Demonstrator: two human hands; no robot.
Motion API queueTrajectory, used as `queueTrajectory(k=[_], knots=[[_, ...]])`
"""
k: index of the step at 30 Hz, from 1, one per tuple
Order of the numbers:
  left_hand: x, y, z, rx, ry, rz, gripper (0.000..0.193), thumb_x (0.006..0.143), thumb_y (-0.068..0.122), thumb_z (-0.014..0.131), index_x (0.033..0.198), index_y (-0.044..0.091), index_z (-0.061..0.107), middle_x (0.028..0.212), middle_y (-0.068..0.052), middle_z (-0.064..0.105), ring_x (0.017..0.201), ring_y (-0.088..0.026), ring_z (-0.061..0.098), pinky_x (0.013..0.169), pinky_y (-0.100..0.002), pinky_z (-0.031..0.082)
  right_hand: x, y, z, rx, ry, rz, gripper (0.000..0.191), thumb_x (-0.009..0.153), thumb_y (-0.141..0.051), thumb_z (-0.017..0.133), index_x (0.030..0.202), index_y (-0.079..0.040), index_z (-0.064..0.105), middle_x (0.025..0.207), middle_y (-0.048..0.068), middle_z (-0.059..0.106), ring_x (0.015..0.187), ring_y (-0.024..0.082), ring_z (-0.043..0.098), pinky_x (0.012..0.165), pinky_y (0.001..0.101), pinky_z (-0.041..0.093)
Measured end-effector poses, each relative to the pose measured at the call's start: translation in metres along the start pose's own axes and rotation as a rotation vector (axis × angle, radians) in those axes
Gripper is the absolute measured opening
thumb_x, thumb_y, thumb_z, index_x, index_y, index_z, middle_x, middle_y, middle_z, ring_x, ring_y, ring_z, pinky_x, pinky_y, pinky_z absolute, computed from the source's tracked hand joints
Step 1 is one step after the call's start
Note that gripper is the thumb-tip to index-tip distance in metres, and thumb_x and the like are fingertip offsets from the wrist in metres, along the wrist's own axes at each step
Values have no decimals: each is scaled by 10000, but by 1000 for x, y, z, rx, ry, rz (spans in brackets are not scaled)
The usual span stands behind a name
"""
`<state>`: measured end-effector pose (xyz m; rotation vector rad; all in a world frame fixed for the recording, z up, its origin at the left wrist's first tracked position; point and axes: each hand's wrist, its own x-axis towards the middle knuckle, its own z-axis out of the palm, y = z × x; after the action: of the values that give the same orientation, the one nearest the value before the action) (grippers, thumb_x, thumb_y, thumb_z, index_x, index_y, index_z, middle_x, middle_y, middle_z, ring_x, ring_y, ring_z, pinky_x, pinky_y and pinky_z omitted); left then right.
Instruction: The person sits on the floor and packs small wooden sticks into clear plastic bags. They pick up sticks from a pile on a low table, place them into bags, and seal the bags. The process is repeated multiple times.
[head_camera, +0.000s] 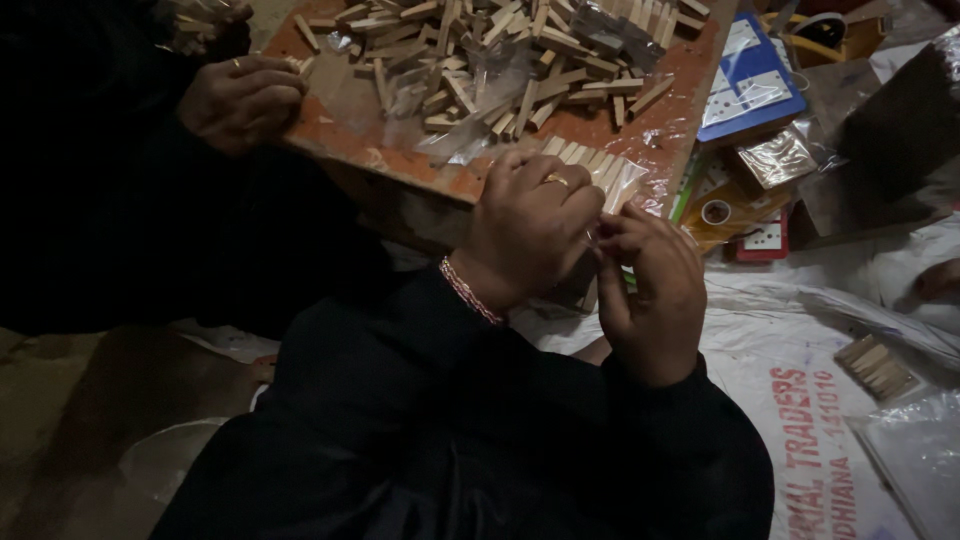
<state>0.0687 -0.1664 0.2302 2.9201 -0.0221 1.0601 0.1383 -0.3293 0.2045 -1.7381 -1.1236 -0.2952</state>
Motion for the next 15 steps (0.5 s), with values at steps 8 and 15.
queueTrajectory(k=[8, 15], knots=[[3, -4, -25, -123, -134, -18, 254, 856, 292, 759, 1053, 134, 728, 1109, -58, 717, 1113, -238, 634, 1050, -508, 406, 1, 0, -1, 2, 4, -9, 87, 956, -51, 727, 1006, -64, 657, 1196, 92, 739, 1279, 316, 666, 1122, 451, 453], [10, -36, -40, -335, -284, -462, 259, 966, 308, 684, 1128, 110, 726, 1118, -105, 725, 976, -244, 684, 832, -413, 571, -1, -2, -3, 21, 9, 1, 95, 953, -41, 729, 1008, -66, 656, 1214, 91, 737, 1291, 309, 666, 1116, 439, 460]])
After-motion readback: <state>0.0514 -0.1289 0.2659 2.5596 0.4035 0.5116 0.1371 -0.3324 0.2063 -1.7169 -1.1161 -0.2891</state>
